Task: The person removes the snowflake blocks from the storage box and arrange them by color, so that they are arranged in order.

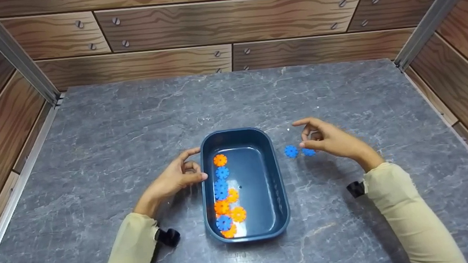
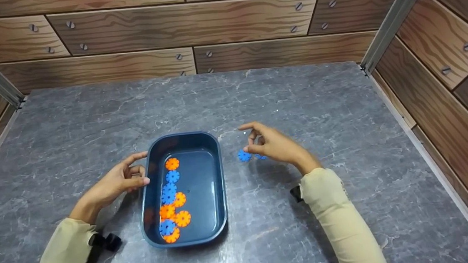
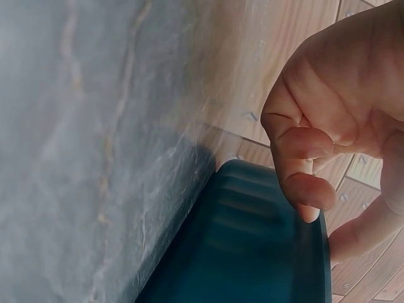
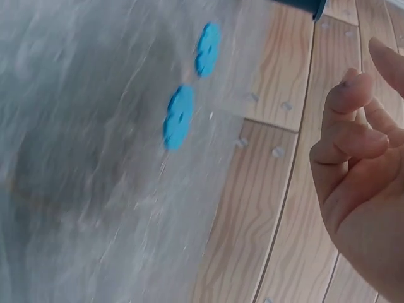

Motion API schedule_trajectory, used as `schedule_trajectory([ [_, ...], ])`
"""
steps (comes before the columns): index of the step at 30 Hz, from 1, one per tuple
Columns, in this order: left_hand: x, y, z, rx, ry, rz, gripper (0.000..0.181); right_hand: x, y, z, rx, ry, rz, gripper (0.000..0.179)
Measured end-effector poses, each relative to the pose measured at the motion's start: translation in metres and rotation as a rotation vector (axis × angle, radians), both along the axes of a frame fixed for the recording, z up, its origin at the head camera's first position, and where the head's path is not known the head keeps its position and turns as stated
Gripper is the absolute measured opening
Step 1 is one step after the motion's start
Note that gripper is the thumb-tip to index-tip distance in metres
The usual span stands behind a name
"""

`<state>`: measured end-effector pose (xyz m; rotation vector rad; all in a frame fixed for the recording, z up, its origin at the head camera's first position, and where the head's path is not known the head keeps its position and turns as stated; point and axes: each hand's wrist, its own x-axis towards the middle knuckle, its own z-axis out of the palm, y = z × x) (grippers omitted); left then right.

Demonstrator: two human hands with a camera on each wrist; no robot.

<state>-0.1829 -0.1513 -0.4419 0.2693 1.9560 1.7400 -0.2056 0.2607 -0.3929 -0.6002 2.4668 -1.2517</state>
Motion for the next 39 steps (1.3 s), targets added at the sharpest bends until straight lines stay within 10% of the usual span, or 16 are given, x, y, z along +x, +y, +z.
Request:
schedule_trajectory([
  [39,-0.001,-0.002,-0.001,-0.019,0.021,-0.015,0.077,0.009,-0.118,0.007,0.034,0.037,0.263,0.045],
])
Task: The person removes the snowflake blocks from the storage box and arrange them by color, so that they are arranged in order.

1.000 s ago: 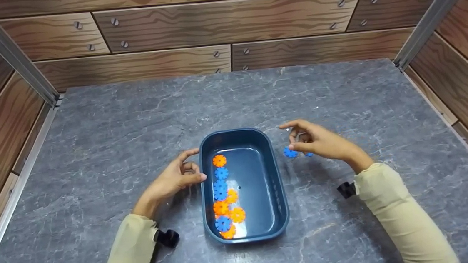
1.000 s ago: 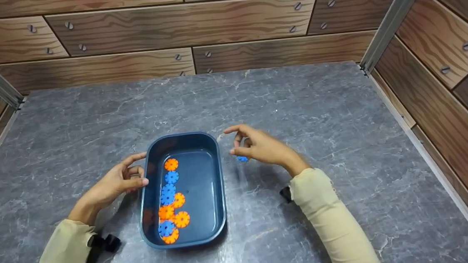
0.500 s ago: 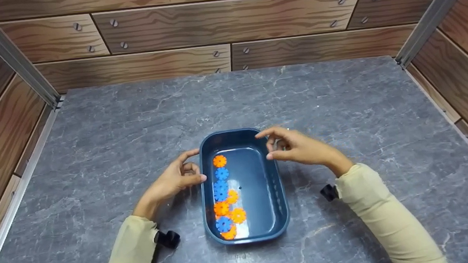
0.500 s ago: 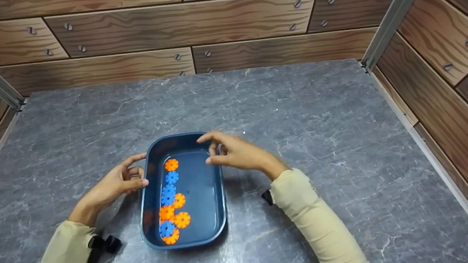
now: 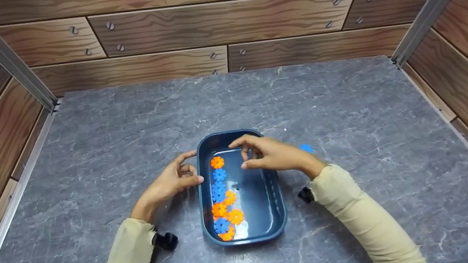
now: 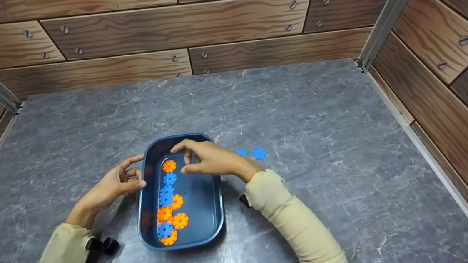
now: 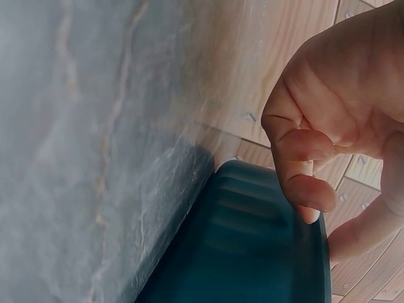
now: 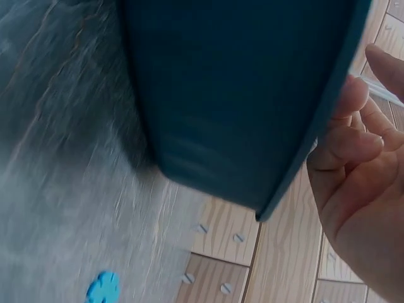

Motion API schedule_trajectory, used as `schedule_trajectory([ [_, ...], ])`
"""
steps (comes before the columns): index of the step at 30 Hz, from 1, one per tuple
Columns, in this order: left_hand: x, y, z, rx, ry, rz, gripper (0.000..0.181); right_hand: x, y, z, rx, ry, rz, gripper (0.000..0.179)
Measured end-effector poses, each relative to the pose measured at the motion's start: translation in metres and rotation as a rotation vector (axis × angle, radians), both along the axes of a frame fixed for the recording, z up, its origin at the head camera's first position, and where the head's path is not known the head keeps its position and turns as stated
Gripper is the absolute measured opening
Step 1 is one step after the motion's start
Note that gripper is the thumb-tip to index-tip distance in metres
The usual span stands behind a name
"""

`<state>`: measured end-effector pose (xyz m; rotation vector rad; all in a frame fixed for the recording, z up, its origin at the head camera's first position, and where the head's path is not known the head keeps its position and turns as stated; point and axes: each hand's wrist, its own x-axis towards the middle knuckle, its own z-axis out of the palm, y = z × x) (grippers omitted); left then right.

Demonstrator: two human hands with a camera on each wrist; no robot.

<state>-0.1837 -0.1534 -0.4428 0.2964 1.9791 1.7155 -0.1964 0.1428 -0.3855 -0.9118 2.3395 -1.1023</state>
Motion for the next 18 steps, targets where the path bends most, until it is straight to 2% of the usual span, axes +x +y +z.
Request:
schedule_trajectory([
  [9,0.0,0.0,0.001,0.002,0.006,-0.019,0.077,0.0,-0.017,-0.006,0.051,0.012,0.049,0.047],
  [18,0.0,0.002,0.001,0.002,-0.01,-0.009,0.074,0.002,-0.036,-0.017,0.097,0.023,0.126,0.05],
])
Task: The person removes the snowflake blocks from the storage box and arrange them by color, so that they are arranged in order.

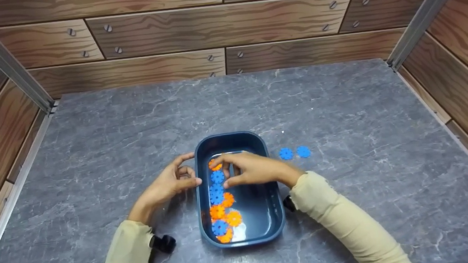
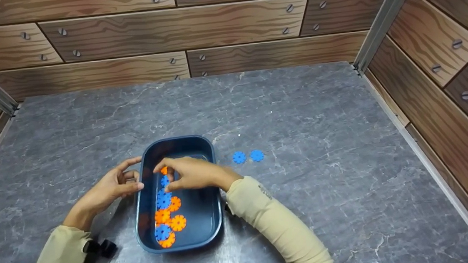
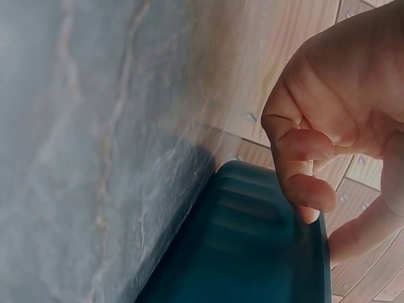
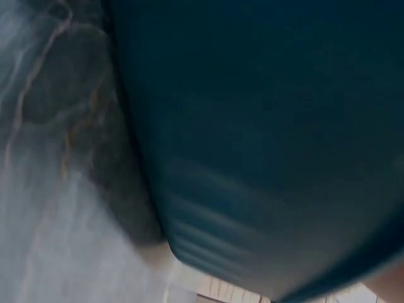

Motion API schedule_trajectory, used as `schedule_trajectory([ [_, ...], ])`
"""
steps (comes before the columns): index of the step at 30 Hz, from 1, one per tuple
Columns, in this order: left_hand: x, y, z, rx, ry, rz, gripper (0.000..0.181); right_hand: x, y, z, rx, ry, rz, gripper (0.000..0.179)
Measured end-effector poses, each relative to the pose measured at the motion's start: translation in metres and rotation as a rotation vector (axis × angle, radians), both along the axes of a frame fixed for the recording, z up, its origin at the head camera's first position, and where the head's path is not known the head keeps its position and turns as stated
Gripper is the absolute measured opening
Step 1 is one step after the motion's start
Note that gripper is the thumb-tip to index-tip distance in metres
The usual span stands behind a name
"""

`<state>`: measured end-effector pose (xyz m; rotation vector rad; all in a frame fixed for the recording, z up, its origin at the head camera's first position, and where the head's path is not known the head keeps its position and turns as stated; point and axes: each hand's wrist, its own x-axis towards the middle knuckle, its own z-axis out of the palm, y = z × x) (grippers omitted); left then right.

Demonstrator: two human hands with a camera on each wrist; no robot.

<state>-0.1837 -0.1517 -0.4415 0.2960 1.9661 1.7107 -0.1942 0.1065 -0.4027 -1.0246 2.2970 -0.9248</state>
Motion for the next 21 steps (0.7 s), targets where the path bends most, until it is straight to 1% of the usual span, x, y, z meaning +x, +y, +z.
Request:
schedule_trajectory([
  [4,0.0,0.0,0.001,0.004,-0.002,-0.001,0.075,0.001,-0.006,-0.004,0.036,-0.027,0.005,0.048],
  [10,0.0,-0.001,0.001,0.005,-0.016,0.005,0.074,0.0,-0.011,-0.007,0.072,-0.031,0.026,0.047],
  [15,0.0,-0.001,0.0,0.009,-0.006,0.0,0.076,0.0,-0.012,-0.011,0.098,-0.017,0.031,0.046],
  [21,-0.001,-0.002,-0.001,0.013,0.003,-0.014,0.077,0.0,-0.015,-0.015,0.125,0.005,0.054,0.043],
])
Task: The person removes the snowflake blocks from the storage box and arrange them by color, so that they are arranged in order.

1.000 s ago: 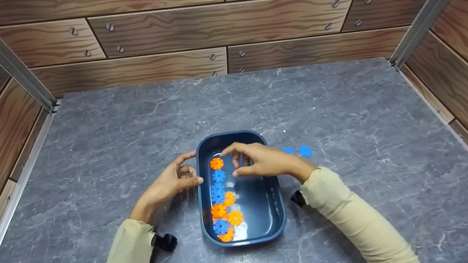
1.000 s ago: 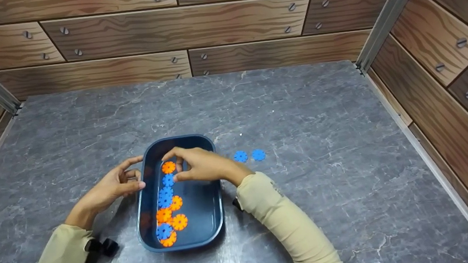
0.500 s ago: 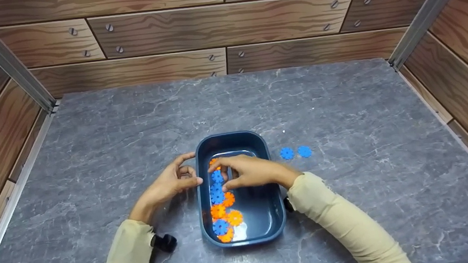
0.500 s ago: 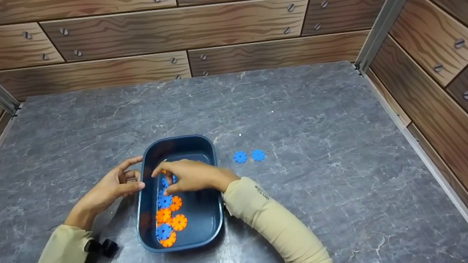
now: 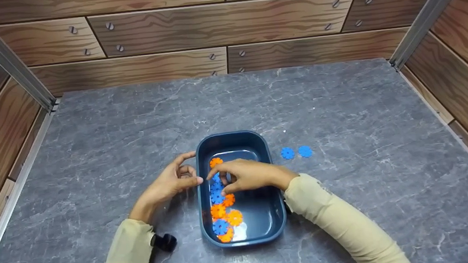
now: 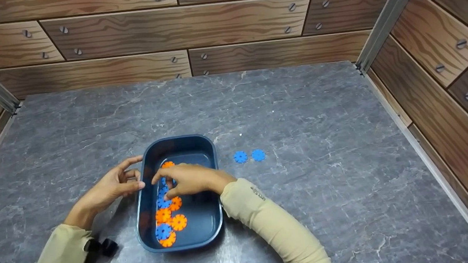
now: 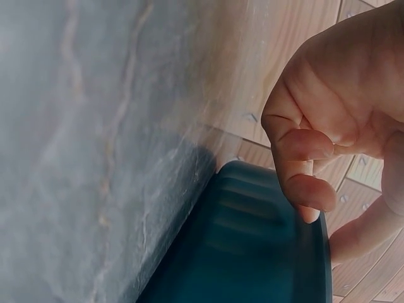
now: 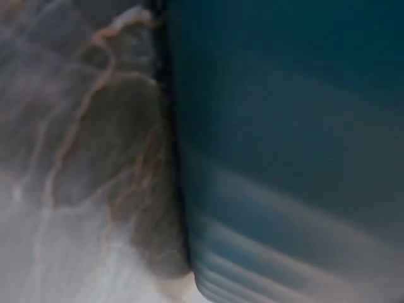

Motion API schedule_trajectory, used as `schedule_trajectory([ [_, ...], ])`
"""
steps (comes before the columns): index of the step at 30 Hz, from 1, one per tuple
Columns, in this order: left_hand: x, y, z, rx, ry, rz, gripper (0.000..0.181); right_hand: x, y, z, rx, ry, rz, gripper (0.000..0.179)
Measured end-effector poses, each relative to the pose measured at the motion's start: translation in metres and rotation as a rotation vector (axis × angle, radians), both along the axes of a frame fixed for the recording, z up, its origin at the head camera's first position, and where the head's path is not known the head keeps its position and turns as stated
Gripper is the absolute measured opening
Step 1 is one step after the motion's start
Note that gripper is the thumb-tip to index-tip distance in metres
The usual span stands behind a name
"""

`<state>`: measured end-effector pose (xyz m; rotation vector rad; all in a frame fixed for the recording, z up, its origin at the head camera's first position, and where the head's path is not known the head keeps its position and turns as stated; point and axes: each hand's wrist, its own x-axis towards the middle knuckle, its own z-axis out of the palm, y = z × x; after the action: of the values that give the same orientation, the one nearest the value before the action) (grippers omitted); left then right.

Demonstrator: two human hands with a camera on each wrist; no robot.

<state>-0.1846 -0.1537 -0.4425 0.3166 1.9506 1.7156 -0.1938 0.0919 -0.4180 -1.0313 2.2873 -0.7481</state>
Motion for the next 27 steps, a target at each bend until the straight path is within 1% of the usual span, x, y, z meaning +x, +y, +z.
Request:
schedule_trajectory([
  [6,0.0,0.0,0.0,-0.003,0.0,0.004,0.076,0.001,-0.002,-0.005,0.042,0.031,0.017,0.042],
  [14,0.0,0.001,0.0,0.019,0.0,0.005,0.077,0.001,-0.004,-0.008,0.084,0.085,0.054,0.04],
  [27,0.0,0.0,-0.001,0.007,0.011,0.002,0.077,0.001,-0.004,-0.012,0.147,0.083,0.089,0.038],
])
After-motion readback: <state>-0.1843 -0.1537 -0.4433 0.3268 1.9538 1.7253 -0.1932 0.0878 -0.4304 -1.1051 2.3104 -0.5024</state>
